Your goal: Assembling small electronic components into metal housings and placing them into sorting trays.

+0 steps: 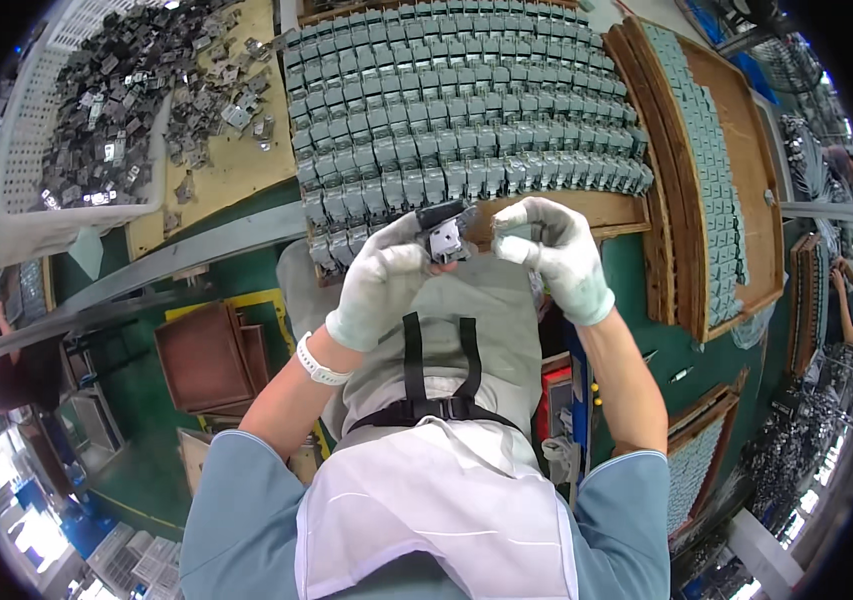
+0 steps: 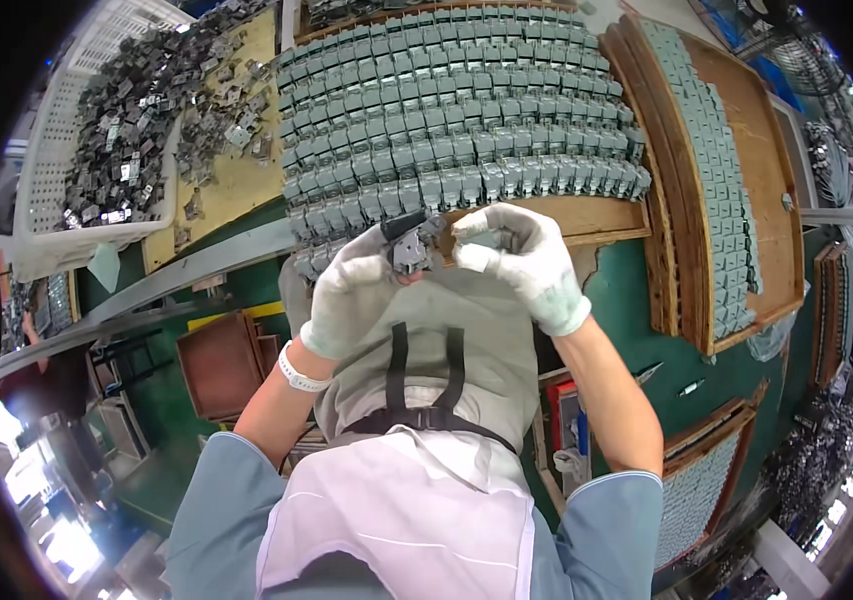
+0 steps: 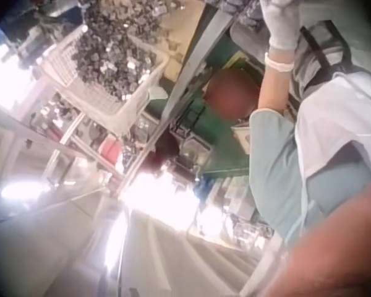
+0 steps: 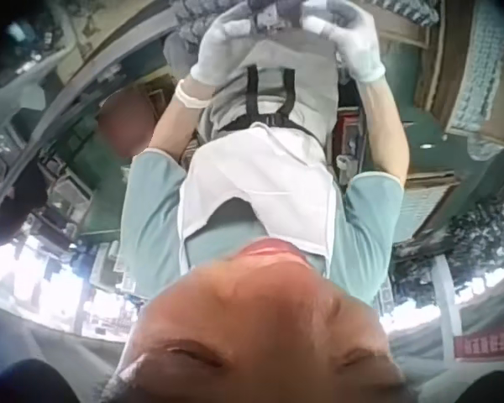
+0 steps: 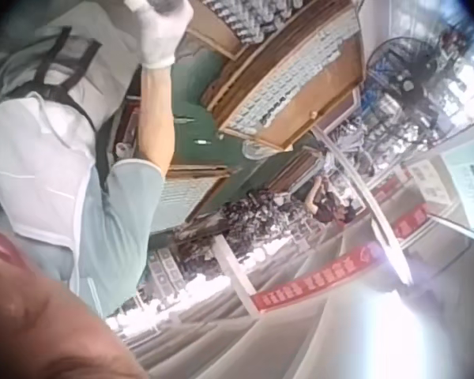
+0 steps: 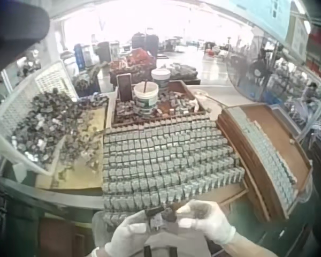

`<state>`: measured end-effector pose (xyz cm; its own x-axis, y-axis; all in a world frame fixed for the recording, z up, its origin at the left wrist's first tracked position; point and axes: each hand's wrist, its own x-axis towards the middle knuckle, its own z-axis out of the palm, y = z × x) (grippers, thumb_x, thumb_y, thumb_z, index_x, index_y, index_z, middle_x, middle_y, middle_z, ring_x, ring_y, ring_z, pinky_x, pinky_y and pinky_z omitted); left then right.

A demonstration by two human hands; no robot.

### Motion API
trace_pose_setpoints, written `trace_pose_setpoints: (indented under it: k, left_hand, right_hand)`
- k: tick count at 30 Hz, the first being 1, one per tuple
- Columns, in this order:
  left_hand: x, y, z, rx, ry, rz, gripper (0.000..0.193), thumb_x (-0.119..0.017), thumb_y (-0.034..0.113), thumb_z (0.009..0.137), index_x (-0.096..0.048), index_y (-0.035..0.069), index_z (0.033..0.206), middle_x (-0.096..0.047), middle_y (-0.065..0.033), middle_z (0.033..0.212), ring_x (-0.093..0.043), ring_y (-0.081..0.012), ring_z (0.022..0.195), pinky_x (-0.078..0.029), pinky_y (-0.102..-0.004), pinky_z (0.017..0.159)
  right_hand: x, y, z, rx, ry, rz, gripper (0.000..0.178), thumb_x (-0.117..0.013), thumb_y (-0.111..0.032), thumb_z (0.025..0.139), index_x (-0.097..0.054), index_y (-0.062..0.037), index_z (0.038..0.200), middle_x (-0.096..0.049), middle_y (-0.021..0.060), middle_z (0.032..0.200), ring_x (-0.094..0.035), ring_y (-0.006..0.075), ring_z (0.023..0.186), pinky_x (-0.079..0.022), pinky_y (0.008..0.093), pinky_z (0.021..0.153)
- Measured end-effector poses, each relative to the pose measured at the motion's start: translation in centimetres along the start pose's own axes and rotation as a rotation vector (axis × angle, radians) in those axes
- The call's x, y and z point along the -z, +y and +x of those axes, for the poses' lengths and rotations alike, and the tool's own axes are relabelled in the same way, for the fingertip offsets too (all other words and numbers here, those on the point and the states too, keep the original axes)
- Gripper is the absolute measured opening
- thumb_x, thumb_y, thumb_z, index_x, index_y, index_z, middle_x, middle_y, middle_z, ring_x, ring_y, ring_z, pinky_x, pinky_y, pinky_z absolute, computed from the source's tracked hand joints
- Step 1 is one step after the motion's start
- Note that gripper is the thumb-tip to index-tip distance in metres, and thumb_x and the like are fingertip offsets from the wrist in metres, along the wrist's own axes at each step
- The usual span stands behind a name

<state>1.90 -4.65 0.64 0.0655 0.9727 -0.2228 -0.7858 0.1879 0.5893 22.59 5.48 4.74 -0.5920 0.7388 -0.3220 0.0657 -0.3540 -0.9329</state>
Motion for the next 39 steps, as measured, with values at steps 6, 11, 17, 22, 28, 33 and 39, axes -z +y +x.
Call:
trace_pose_setpoints:
  k: [6, 11, 17, 22, 28, 33, 39]
  left_hand:
    - [0.9, -1.8, 0.4, 0.008, 0.033, 0.038, 0.047, -0.067, 0.013, 0.091, -0.052, -0.002, 0.133, -0.064, -0.0084, 0.120, -0.063, -0.0162, 0.103, -0.050, -0.0291, 0.088]
    - [-0.8, -2.0, 0.5, -0.049, 0.160, 0.261, 0.042, -0.065, 0.018, 0.095, -0.055, -0.002, 0.131, -0.065, -0.0079, 0.116, -0.064, -0.0155, 0.103, -0.053, -0.0286, 0.085]
    - [-1.1, -2.1, 0.2, -0.149, 0.158, 0.503, 0.023, -0.054, -0.001, 0.097, -0.063, -0.006, 0.117, -0.069, -0.0053, 0.103, -0.064, -0.0110, 0.091, -0.054, -0.0258, 0.081]
    - [-0.7, -0.5, 0.4, -0.155, 0.039, 0.855, 0.020, -0.055, -0.006, 0.091, -0.065, -0.006, 0.109, -0.070, -0.0071, 0.086, -0.064, -0.0082, 0.082, -0.052, -0.0248, 0.074]
    - [-0.3, -0.3, 0.1, 0.035, 0.074, 0.565, 0.022, -0.053, -0.005, 0.094, -0.063, -0.007, 0.113, -0.069, -0.0079, 0.099, -0.065, -0.0109, 0.090, -0.055, -0.0260, 0.078]
    - [0.6, -0.6, -0.3, 0.076, -0.027, 0.475, 0.024, -0.053, -0.003, 0.095, -0.062, -0.007, 0.117, -0.067, -0.0091, 0.104, -0.064, -0.0127, 0.093, -0.056, -0.0273, 0.081]
    - [0.6, -1.0, -0.7, 0.089, -0.056, 0.431, 0.022, -0.053, -0.005, 0.094, -0.062, -0.008, 0.114, -0.068, -0.0099, 0.103, -0.066, -0.0142, 0.089, -0.057, -0.0277, 0.079]
  right_hand:
    - [-1.8, 1.2, 0.5, 0.078, 0.023, 0.270, 0.032, -0.072, -0.002, 0.081, -0.064, 0.0051, 0.112, -0.066, 0.0081, 0.107, -0.064, 0.0140, 0.098, -0.050, 0.0285, 0.090]
    - [-0.3, 1.6, 0.3, 0.279, 0.002, -0.119, 0.033, -0.074, -0.002, 0.080, -0.069, 0.0037, 0.112, -0.063, 0.0092, 0.111, -0.061, 0.0136, 0.095, -0.049, 0.0267, 0.086]
    - [-0.2, 1.7, -0.3, 0.140, 0.047, -0.163, 0.024, -0.077, 0.003, 0.076, -0.073, 0.0025, 0.099, -0.063, 0.0043, 0.097, -0.057, 0.0071, 0.083, -0.046, 0.0225, 0.073]
    - [-0.3, 2.3, -1.0, 0.164, 0.024, -0.364, 0.017, -0.078, 0.001, 0.076, -0.073, 0.0029, 0.092, -0.064, 0.0047, 0.093, -0.057, 0.0067, 0.078, -0.045, 0.0221, 0.067]
    - [-1.3, 3.4, -1.7, 0.103, 0.094, -0.224, 0.032, -0.081, -0.007, 0.077, -0.068, 0.0026, 0.104, -0.064, 0.0018, 0.095, -0.060, 0.0072, 0.081, -0.048, 0.0211, 0.071]
    - [-1.2, 2.6, -2.0, -0.023, -0.074, -0.121, 0.054, -0.085, -0.017, 0.075, -0.056, 0.0047, 0.115, -0.063, 0.0101, 0.116, -0.059, 0.0129, 0.099, -0.048, 0.0294, 0.091]
    - [-0.4, 3.8, -2.4, 0.070, -0.106, -0.252, 0.049, -0.087, -0.021, 0.073, -0.055, 0.0035, 0.101, -0.062, 0.0099, 0.110, -0.055, 0.0143, 0.098, -0.044, 0.0293, 0.090]
